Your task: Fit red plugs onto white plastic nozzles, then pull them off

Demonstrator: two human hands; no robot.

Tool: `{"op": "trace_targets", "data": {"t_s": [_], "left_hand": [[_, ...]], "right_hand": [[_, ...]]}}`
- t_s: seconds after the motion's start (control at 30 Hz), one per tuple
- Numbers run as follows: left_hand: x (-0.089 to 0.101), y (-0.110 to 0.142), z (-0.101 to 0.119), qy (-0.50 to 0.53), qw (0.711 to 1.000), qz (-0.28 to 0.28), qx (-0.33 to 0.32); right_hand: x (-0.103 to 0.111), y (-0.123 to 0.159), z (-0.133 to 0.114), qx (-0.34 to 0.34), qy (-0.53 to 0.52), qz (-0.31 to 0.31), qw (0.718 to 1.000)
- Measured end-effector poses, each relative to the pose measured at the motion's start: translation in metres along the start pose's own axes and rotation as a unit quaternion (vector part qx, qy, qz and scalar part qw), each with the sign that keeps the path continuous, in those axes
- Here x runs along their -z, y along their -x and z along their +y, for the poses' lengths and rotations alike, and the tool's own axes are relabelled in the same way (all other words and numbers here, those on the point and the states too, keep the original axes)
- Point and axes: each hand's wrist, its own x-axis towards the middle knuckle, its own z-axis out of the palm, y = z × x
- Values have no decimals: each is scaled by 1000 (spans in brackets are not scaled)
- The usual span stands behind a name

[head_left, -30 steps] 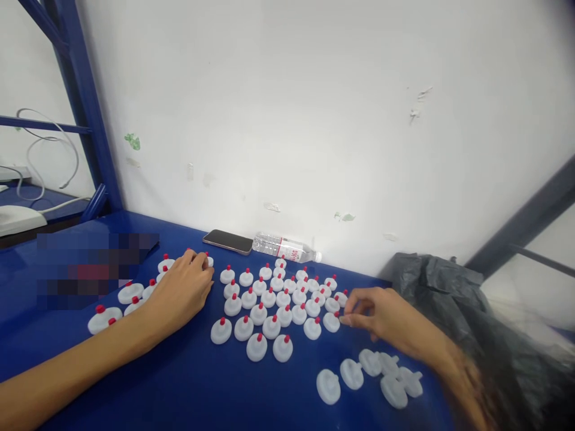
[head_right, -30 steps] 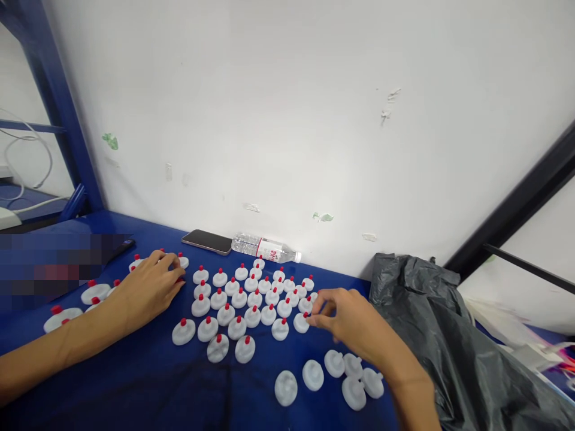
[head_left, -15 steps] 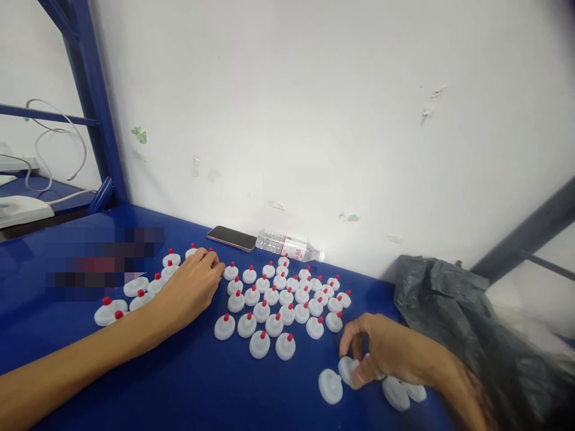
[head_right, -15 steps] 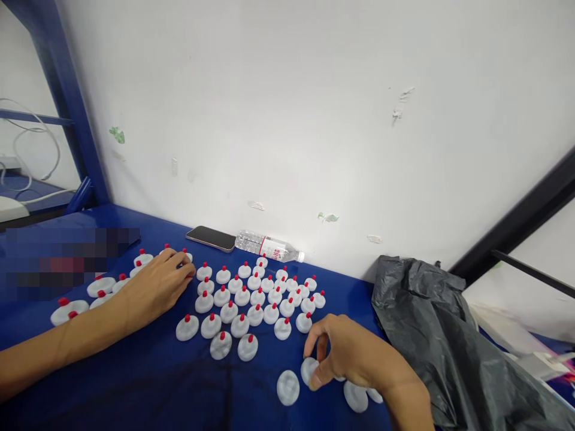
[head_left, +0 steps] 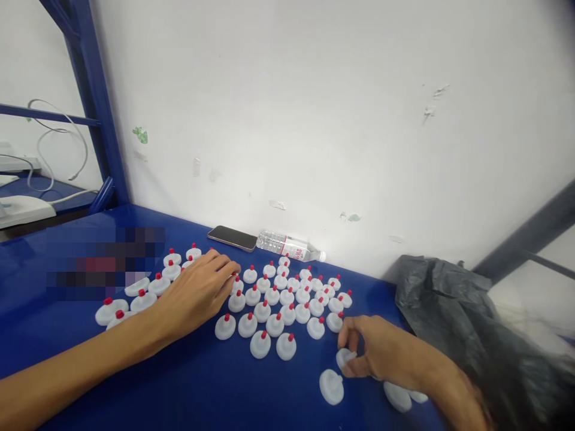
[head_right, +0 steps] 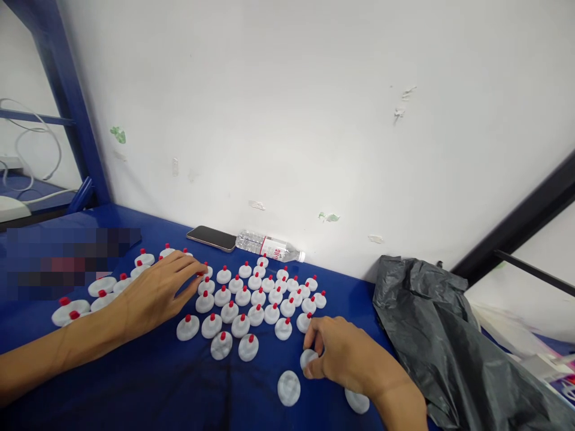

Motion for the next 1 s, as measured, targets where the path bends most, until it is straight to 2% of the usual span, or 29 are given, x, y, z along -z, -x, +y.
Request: {"op": "trace_targets", "data": {"t_s": [0.17,0.3,0.37,0.5,0.57,0.8,1.0], "left_hand": [[1,2,5,16,1000,9,-18],[-2,3,5,23,999,12,-25],[-3,3,5,32,999,17,-24],[-4,3,6,64,997,20,-25],[-4,3,7,67,997,18,-33],[-2,4,9,71,997,16,-33],[1,2,10,75,996,24,-50]], "right_hand": [[-6,-3,2,-14,72,45,996],[1,-1,-3,-5,55,33,998],[7,0,-8,17,26,31,999],[14,-1,-17,90,-26,71,993],[14,-2,-19,100,-22,83,991],[10,-3,-15,49,-9,41,998],[-5,-5,-24,84,-33,-8,996]]}}
